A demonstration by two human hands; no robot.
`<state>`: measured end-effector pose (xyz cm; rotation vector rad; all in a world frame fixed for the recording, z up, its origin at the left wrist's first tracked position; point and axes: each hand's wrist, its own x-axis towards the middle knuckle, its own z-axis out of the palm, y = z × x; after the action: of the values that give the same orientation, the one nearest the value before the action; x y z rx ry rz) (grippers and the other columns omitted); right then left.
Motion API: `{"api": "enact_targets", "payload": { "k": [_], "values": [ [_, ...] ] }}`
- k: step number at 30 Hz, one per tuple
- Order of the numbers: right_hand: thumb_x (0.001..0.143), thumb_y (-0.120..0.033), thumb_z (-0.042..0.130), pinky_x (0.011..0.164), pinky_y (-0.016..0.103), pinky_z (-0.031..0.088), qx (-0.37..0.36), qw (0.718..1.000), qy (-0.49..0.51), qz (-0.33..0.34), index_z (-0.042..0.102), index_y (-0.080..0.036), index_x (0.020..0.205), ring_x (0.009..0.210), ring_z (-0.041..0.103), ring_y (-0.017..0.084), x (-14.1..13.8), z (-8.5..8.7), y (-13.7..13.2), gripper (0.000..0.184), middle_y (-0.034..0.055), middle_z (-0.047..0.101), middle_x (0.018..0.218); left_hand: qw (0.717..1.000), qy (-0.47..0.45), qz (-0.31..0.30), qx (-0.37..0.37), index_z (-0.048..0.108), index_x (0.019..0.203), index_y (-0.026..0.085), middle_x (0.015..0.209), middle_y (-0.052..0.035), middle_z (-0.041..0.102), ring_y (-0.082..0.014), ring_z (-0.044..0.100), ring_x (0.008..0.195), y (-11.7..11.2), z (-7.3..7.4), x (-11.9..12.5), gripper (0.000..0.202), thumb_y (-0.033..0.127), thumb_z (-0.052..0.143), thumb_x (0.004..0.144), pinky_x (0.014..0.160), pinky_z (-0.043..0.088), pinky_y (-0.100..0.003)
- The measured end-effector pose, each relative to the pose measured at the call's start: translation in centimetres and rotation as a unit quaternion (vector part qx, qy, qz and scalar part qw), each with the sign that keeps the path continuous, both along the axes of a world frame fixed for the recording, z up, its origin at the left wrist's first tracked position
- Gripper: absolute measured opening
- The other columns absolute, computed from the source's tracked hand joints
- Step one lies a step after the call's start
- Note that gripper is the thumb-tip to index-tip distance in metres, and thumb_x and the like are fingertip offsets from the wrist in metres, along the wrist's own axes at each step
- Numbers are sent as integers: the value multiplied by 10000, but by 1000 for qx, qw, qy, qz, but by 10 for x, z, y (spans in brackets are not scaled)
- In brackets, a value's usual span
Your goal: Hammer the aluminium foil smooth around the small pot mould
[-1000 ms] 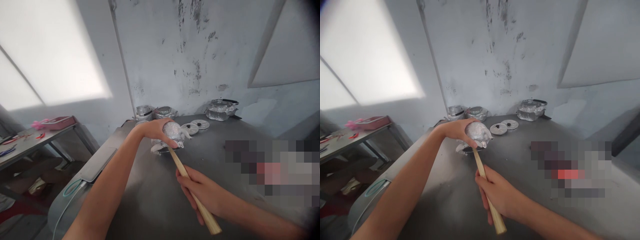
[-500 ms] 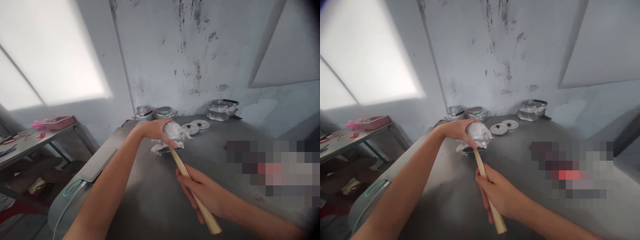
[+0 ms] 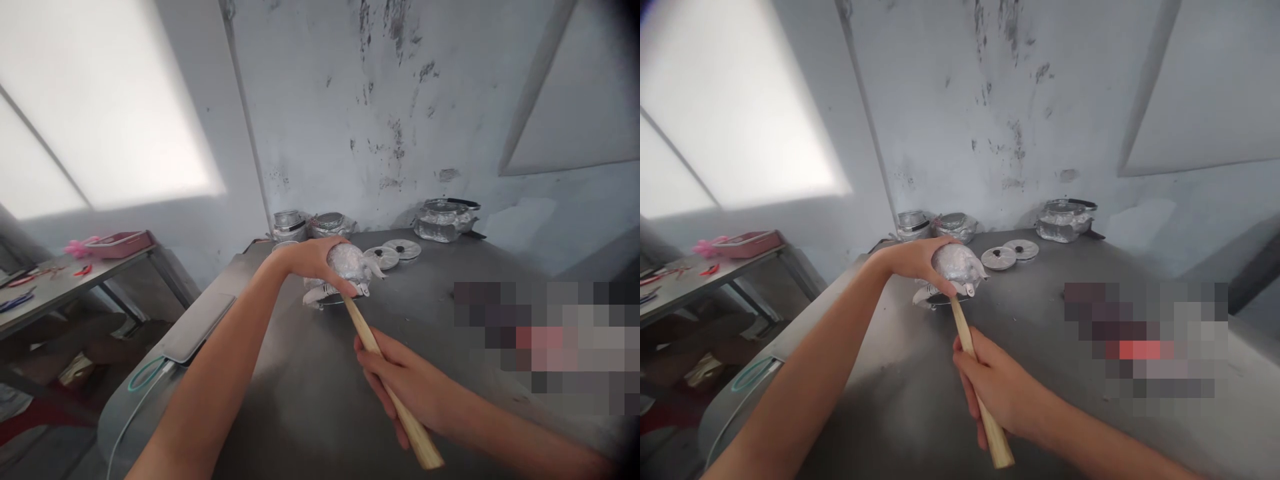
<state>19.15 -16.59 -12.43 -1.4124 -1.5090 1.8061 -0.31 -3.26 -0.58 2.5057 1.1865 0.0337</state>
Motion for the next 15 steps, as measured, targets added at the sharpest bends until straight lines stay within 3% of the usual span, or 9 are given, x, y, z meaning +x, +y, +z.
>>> {"api": "enact_targets", "payload": {
  "k": [4,11,15],
  "values": [
    [981,-365,351,311,188,415,-38,999,7,21,454,-259,1051,317,440,103,4,-3,0,164,-92,498,479,1000,-2,-1,-4,189,1554,358,1633,-14,205,-372,311,1420,-1,1,1,1115,701,714,632,1060,408,-468],
    [985,-319,355,309,203,441,3,1000,-12,4,444,-252,1027,316,430,101,0,4,-3,119,-100,485,460,1000,-7,-4,-2,210,1547,356,1624,-13,230,-368,319,1416,0,0,0,1097,706,713,638,1061,407,-461],
    [988,-377,345,296,191,406,-23,1000,-5,17,452,-259,1080,326,467,111,5,2,-1,184,-89,504,490,1000,-12,-5,-4,189,1555,366,1630,-20,215,-377,301,1425,1,-1,0,1108,685,714,633,1077,384,-476]
  ]
}}
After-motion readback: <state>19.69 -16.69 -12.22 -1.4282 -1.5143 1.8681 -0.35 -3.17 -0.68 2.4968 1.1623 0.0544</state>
